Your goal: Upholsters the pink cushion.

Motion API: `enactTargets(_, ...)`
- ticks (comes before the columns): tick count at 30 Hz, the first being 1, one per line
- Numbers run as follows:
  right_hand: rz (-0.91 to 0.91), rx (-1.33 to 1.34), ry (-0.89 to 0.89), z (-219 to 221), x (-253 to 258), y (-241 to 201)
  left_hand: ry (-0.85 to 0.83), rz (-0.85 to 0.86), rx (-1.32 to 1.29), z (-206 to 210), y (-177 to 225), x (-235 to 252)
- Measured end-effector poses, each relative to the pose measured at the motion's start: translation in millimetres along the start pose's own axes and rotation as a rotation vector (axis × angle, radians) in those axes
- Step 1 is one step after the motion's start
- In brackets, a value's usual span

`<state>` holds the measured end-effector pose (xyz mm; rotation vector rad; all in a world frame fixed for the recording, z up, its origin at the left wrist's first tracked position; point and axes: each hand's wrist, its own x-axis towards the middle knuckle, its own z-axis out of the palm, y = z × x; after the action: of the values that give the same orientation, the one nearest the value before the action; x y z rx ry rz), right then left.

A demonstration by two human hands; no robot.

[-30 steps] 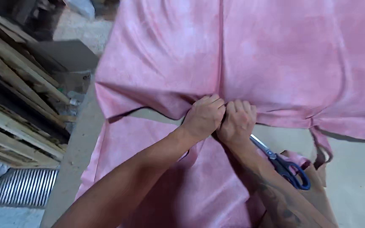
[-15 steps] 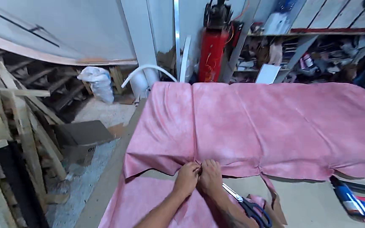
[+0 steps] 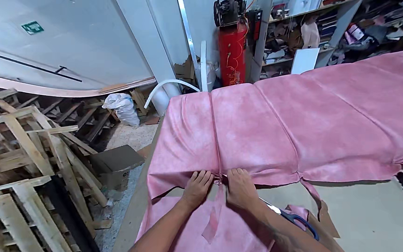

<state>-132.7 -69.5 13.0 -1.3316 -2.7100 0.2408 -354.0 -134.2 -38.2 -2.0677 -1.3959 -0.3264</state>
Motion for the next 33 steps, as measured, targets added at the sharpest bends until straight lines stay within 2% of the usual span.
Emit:
enactTargets(2, 0.005, -0.036, -0.004, 2, 2, -1, -0.029, 0.045, -0.033, -3, 3, 1)
enactTargets(3, 0.027, -0.036, 0.014, 4, 4, -2, -0.054, 0.025, -0.131, -8, 8, 3)
enactTargets(5, 0.084, -0.022, 0.067, 14, 6, -4, -0.138, -0.126, -0.415, -19, 29, 9)
enactTargets(7, 0.102, -0.027, 0.174, 30, 4, -2, -0.218, -0.351, -0.648, -27, 58, 19)
enactTargets(9, 0.083, -0.022, 0.290, 40, 3, 2, -0.187, -0.471, -0.733, -21, 76, 31)
enactTargets(12, 0.045, 0.006, 0.327, 40, 0, 8, -0.073, -0.338, -0.698, -2, 73, 47)
enactTargets(15, 0.018, 0.143, 0.332, 33, -5, 21, 0.019, -0.244, -0.625, 13, 69, 64)
enactTargets(18, 0.040, 0.284, 0.501, 16, -16, 25, 0.084, -0.233, -0.606, 18, 71, 64)
enactTargets(21, 0.129, 0.157, 0.626, 6, -26, 29, 0.098, -0.276, -0.696, 16, 81, 65)
enactTargets(25, 0.101, 0.118, 0.561, 15, -37, 30, 0.136, -0.267, -0.796, 13, 85, 59)
enactTargets(28, 0.039, 0.140, 0.529, 14, -38, 39, 0.145, -0.258, -0.774, 11, 88, 62)
enactTargets(33, 0.046, 0.073, 0.355, 16, -24, 39, -0.053, -0.304, -0.630, 8, 91, 86)
